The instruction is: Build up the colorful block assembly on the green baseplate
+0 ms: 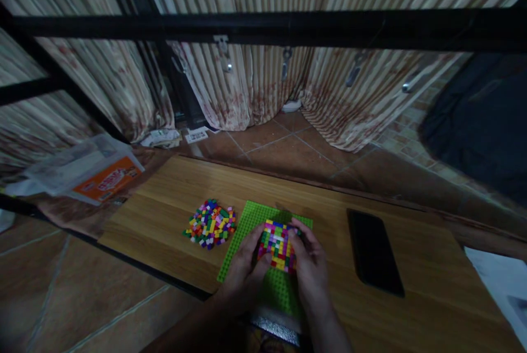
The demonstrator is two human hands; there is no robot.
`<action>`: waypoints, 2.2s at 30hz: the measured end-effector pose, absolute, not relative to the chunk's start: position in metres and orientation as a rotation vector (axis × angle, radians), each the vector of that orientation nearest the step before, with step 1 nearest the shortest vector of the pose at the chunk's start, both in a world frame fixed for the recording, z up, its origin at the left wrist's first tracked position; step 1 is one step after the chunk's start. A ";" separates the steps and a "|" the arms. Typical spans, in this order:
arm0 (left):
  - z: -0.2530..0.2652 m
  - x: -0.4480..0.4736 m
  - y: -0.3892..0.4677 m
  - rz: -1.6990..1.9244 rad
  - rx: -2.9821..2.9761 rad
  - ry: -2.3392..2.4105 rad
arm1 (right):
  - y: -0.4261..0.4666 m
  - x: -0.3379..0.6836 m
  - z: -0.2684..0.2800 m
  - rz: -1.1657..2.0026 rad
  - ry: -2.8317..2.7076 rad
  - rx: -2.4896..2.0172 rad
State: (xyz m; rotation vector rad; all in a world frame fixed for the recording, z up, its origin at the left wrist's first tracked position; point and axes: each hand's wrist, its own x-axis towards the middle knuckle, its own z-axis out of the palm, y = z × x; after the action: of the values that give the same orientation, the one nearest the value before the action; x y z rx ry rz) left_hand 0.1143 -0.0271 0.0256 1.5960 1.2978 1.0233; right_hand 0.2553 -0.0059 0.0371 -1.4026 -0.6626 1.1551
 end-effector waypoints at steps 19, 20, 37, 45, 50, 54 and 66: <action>0.025 0.113 -0.027 1.064 1.676 1.206 | 0.088 0.222 0.072 0.136 -2.045 -1.844; 0.026 0.113 -0.027 1.082 1.680 1.195 | 0.087 0.221 0.068 0.131 -2.077 -1.893; 0.024 0.118 -0.028 1.123 1.685 1.206 | 0.084 0.218 0.066 -0.032 -2.259 -2.075; 0.029 0.115 -0.028 1.083 1.675 1.202 | 0.083 0.226 0.063 0.110 -2.133 -1.899; 0.029 0.114 -0.028 1.120 1.692 1.185 | 0.075 0.224 0.073 0.190 -2.013 -1.598; 0.024 0.117 -0.027 1.172 1.711 1.163 | 0.058 0.196 0.086 0.265 -2.341 -1.400; 0.004 0.121 -0.030 1.199 1.689 1.137 | 0.043 0.147 0.070 0.188 -2.644 -1.790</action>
State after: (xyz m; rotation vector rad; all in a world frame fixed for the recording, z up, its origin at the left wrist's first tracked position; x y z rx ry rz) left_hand 0.1210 -0.0295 0.0043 1.6894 1.1368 1.1991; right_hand 0.1469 0.0430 0.0702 -1.7904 -2.6440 0.1883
